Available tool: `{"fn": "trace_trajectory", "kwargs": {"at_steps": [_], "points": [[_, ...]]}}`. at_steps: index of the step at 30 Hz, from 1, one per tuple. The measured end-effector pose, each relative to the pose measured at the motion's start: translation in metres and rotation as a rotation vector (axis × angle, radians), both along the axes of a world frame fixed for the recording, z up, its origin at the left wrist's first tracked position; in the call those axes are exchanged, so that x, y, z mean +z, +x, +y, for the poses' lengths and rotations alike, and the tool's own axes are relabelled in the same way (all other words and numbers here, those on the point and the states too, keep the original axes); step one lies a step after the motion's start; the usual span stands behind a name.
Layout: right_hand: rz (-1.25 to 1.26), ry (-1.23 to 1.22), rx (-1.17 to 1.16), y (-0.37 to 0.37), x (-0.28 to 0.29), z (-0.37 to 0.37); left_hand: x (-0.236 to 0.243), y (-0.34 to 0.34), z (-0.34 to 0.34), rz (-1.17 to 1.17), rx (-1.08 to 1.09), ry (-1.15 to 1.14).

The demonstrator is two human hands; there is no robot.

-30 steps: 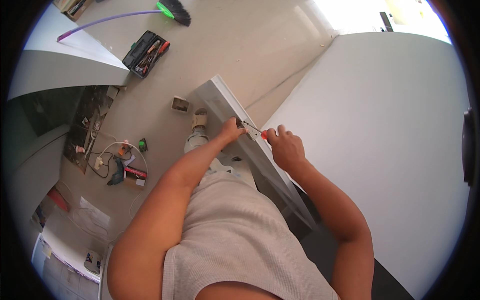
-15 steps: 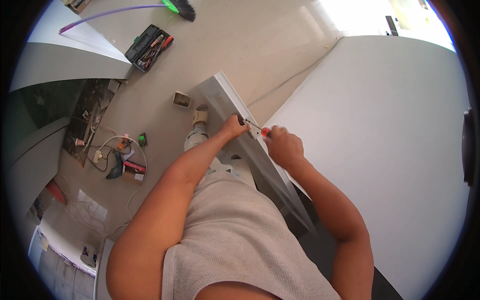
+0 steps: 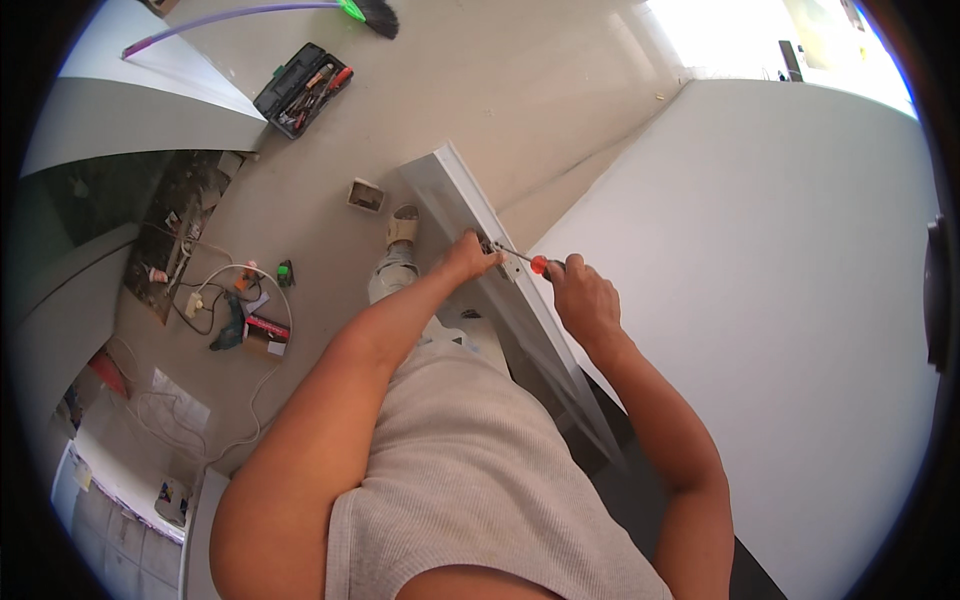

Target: The person uses a screwdriver to attach a metal hinge to a white door panel. They repeatedly insert and tighten screws into the hinge and door, occasionally retrieving additional screws from a small container on the floor. The task continues with the person adjusting the hinge position and securing it to the door.

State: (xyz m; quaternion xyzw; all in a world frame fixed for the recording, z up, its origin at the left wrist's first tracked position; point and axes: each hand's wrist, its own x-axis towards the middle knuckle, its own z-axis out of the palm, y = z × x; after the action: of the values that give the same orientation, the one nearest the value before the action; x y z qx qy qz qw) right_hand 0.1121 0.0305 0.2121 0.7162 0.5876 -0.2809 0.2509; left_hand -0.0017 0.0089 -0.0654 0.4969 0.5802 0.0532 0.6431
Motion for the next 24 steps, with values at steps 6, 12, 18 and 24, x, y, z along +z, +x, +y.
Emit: {"fn": "trace_trajectory", "kwargs": {"at_steps": [6,12,18,24], "points": [[0.138,0.157,0.372,0.011,-0.002,-0.028,0.005,-0.002,0.008,-0.019,-0.053,-0.014],[-0.101,-0.029,-0.151,-0.006,-0.005,-0.009,0.002,0.002,0.009,0.019,-0.058,-0.006],[0.052,0.213,0.335,0.013,-0.008,-0.026,0.002,0.009,0.004,0.039,-0.040,-0.059],[-0.066,0.032,0.021,-0.010,-0.010,-0.013,0.000,0.016,-0.001,0.075,-0.061,-0.081]]}}
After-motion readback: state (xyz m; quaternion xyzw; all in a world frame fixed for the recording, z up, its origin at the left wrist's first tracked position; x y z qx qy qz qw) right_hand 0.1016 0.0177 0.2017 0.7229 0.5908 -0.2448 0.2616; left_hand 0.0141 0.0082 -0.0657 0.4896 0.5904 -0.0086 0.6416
